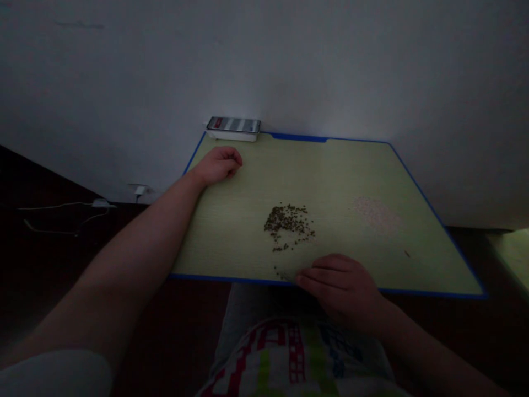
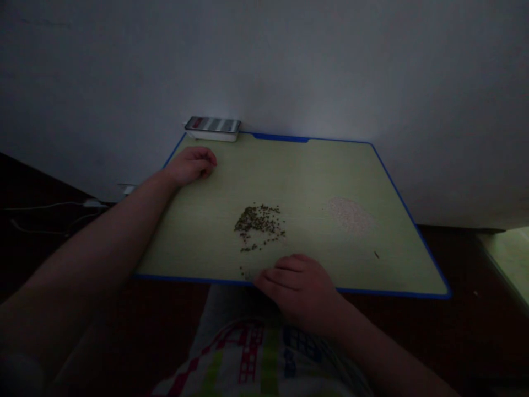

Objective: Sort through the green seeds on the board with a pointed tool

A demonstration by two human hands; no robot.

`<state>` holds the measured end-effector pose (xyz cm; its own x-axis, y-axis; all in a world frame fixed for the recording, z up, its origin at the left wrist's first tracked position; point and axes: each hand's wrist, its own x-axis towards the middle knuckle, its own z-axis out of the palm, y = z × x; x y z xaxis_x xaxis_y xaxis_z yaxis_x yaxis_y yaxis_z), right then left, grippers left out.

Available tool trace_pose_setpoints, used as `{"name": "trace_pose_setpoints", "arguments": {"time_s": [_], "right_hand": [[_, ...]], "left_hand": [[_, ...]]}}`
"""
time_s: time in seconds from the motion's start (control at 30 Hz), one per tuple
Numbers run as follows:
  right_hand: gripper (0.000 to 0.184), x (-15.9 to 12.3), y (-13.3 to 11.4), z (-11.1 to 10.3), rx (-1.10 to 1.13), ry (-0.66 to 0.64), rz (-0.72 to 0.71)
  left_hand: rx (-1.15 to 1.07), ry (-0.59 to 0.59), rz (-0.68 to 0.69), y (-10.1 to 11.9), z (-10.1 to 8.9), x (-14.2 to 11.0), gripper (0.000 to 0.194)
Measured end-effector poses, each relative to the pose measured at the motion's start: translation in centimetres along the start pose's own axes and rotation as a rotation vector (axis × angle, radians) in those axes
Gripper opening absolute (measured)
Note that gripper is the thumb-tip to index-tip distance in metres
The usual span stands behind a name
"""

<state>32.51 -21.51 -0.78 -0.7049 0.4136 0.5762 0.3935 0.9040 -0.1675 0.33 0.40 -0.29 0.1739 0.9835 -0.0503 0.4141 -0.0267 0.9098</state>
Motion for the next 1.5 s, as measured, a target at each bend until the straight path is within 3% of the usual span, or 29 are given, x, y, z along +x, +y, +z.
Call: {"name": "trace_pose_setpoints", "arguments": {"time_s": [0.27, 0.53, 0.87, 1.5], "right_hand": [[0.025, 0.8, -0.6, 0.4, -0.005, -0.027, -0.03], [0.024, -0.1, 0.0, 0.2, -0.2, 0.0, 0.05], [0.023, 1.4, -0.9, 1.3, -0.108, -0.011, -0.024], [0.027, 2.3, -1.5, 1.7, -0.146, -0.041, -0.005]], "left_hand": [[0.002, -0.002, -0.004, 0.0, -0.1, -0.1, 0.017], [-0.008, 0.007, -0.01, -0.2, -0.1, 0.1, 0.016], [0.014, 0.0, -0.012, 0.3, 0.0, -0.3, 0.015], [0.021, -0.004, 0.001, 0.2, 0.0, -0.3, 0.015]]}}
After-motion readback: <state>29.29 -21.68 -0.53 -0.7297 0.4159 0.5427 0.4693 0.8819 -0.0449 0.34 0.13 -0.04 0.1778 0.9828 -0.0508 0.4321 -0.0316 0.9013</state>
